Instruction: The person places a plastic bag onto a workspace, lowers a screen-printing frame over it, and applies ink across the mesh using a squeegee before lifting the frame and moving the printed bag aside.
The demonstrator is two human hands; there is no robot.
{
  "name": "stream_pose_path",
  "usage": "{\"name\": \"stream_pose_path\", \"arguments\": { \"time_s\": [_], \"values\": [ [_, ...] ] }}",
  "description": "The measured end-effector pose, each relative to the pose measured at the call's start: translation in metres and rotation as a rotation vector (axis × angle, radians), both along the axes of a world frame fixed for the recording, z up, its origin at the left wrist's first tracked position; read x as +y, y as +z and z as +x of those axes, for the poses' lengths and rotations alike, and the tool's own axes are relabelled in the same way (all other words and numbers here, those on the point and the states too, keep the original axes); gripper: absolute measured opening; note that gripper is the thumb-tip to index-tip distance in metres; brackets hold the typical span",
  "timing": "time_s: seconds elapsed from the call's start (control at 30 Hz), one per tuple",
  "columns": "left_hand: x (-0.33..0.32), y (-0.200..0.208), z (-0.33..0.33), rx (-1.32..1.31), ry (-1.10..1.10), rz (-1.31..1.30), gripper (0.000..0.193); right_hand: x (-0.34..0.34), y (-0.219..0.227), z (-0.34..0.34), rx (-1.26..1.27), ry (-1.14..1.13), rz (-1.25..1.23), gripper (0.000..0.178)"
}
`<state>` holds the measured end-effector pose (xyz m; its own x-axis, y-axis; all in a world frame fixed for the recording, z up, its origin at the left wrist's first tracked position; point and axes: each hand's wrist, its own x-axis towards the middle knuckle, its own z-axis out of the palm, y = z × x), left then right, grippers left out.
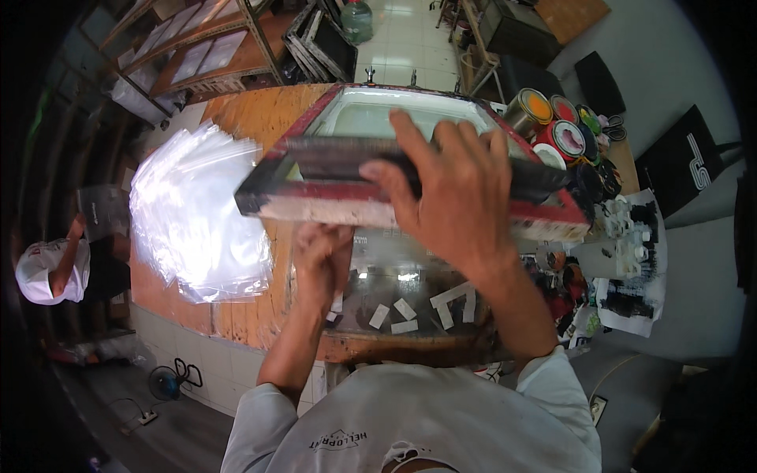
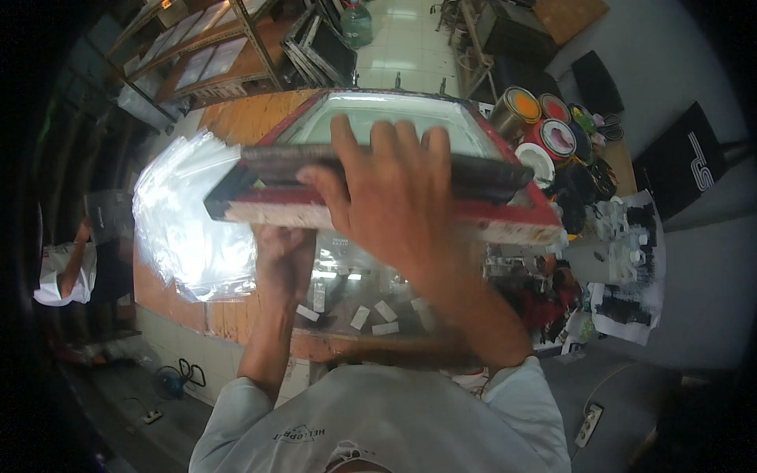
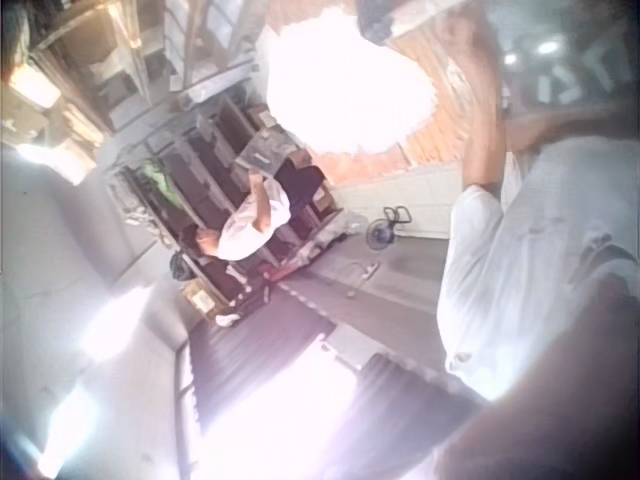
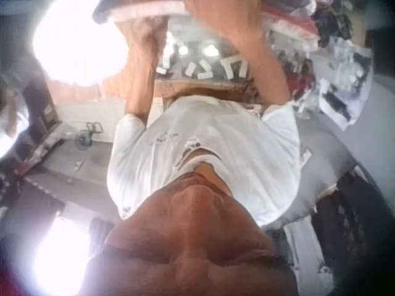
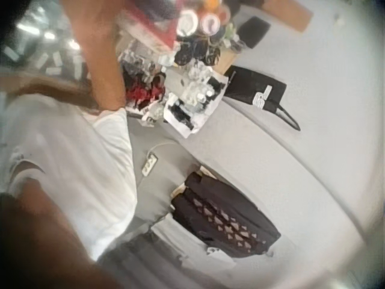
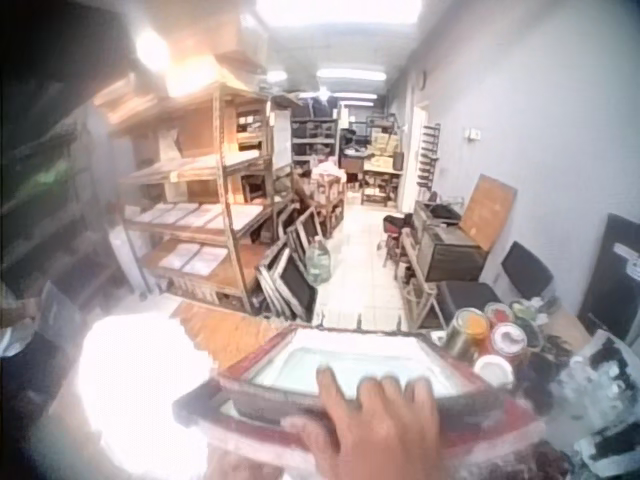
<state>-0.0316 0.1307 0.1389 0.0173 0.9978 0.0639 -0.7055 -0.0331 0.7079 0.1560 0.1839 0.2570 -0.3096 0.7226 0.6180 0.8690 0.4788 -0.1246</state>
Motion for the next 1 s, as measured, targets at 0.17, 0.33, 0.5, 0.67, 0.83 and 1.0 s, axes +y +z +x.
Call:
{"name": "stream_pose_path", "arguments": {
  "time_s": [0.17, 0.33, 0.5, 0.67, 0.83, 1.0],
  "values": [
    [0.176, -0.092, 0.009, 0.478, 0.211, -0.083, 0.035, 0.06, 0.053, 0.009, 0.004, 0.005, 0.022, 0.05],
    [0.257, -0.178, 0.014, 1.735, 0.355, -0.021, 0.03, 0.092, 0.075, 0.013, 0.092, 0.027, -0.151, 0.047],
    [0.254, -0.182, 0.002, 1.75, 0.268, 0.109, 0.025, 0.102, 0.095, 0.012, 0.148, 0.061, -0.239, 0.046],
    [0.22, -0.129, -0.001, 0.815, 0.137, 0.08, 0.017, 0.108, 0.108, 0.015, 0.064, 0.049, -0.239, 0.049],
    [0.164, -0.109, -0.098, 0.925, 0.462, -0.126, 0.027, 0.122, 0.098, 0.019, 0.049, -0.045, -0.236, 0.06],
    [0.107, -0.16, -0.255, 0.546, 0.977, -0.252, 0.028, 0.118, 0.09, 0.023, 0.058, -0.004, -0.217, 0.061]
  ]
}}
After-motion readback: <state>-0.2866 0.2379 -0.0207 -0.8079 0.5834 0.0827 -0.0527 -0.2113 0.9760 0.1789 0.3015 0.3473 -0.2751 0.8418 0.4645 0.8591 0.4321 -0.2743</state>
